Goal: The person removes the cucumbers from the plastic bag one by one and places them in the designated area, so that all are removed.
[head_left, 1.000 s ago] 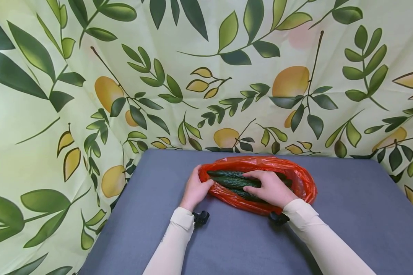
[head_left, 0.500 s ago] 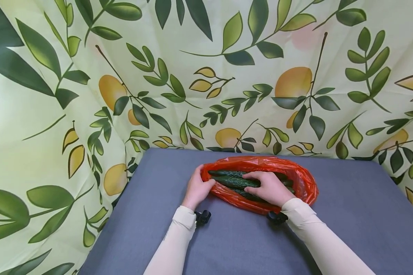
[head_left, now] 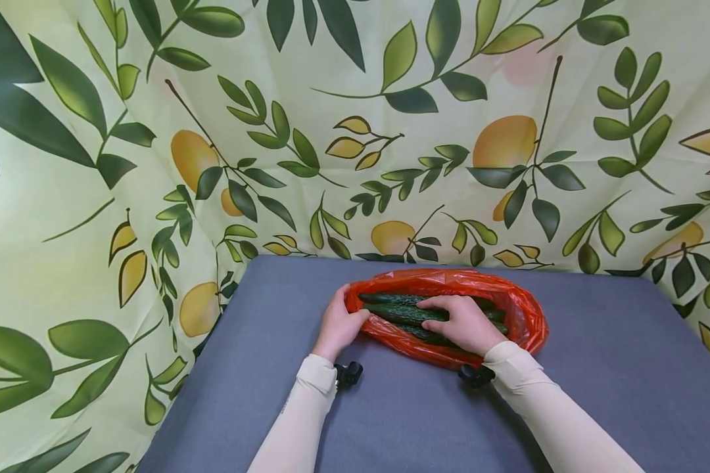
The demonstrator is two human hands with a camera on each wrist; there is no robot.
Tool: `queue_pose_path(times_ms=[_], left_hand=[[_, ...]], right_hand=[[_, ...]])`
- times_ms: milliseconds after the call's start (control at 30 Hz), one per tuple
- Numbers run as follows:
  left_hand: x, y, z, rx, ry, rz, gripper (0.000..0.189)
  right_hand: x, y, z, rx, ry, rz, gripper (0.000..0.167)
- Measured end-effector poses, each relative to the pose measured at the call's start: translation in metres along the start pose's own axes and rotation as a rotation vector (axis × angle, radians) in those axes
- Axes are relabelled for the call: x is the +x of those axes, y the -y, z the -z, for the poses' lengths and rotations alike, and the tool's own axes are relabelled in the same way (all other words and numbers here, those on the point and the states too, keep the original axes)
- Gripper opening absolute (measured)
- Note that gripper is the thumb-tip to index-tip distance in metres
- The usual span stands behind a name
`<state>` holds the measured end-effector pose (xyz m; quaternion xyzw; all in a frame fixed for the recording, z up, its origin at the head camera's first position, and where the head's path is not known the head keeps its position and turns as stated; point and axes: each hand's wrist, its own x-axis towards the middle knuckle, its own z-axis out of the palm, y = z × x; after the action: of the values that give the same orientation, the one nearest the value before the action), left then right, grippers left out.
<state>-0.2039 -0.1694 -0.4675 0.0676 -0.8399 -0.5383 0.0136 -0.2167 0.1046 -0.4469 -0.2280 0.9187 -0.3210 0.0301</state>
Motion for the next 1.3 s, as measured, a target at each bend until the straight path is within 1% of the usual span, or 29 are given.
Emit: queue_pose_path(times_ms=[267,633,833,1000,1167,1300], left_hand=[[-0.001,0.001,-0.001,-0.012,0.009,0.003,0.079],[-0.003,-0.004,-0.004,-0.037,0.025,0.014,0.077],[-0.003,-0.004,-0.003,-0.060,0.029,0.006,0.075],[-0.003,-0.001,-0.003,-0.087,0.036,0.015,0.075],[-0.002,0.002,-0.001,-0.090,0.036,0.018,0.076],[-0.001,0.005,0.002,-0.095,0.030,0.006,0.076]], right_hand=[[-0.003,0.001,0.003,-0.001,0.010,0.002,0.041],[-0.009,0.003,0.014,-0.003,-0.011,0.014,0.040],[-0.012,0.010,0.022,-0.025,-0.022,0.025,0.040],[-0.016,0.016,0.031,-0.054,-0.031,0.043,0.039],[-0.020,0.026,0.039,-0.044,-0.042,0.044,0.040],[-0.026,0.037,0.043,-0.048,-0.055,0.094,0.039]])
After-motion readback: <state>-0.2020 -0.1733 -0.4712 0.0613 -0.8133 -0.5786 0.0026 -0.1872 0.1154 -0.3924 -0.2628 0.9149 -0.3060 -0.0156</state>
